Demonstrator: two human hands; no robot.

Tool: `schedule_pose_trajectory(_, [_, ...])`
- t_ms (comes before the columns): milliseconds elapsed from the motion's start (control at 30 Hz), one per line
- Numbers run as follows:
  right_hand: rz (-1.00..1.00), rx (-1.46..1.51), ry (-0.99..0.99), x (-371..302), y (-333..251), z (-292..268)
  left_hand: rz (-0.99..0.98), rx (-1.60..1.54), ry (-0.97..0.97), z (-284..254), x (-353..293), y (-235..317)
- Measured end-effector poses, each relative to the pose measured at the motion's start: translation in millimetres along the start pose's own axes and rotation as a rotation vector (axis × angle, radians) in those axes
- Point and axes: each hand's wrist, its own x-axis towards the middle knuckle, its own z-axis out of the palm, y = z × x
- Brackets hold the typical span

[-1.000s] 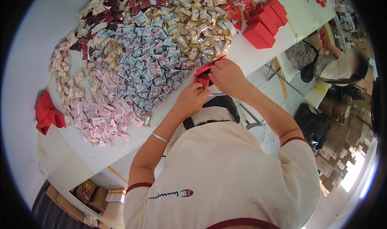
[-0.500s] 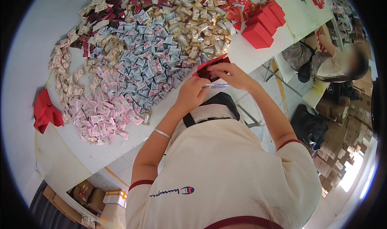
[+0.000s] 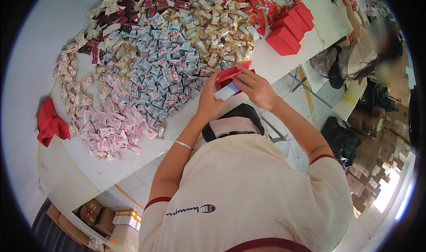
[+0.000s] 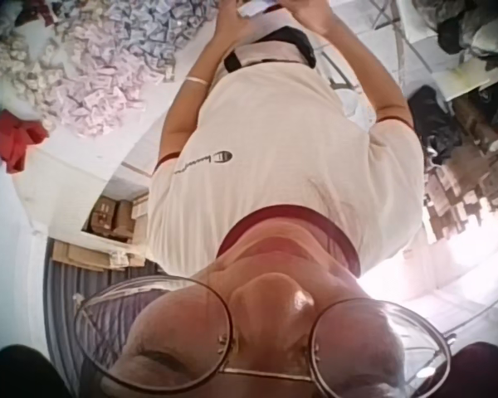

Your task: The person repeatedly picks small wrapped items from a large pile on a table and places them into red envelopes. The person folds the envelopes closed and sets them aside. Another person is visible in the background performing a similar task.

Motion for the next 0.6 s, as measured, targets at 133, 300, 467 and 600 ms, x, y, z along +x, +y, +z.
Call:
schedule_pose_trajectory(133, [0.001, -0.115, -0.231, -9, 16, 14, 0.083, 0.251, -0.044, -11, 2, 1])
schedule_pose_trajectory(300, [0.014, -0.147, -0.491, -11, 30, 28, 0.015, 0.161, -0.025, -7, -4, -3])
schedule_pose_trajectory(467, [-0.014, -0.218, -0.567, -4, 18, 63, -0.077, 0.047, -0.064, -4, 0, 0])
schedule_pose_trajectory(600, [0.206, -0.026, -0.592, -5, 23, 53, -0.207, -0.023, -0.055, -3, 6, -15])
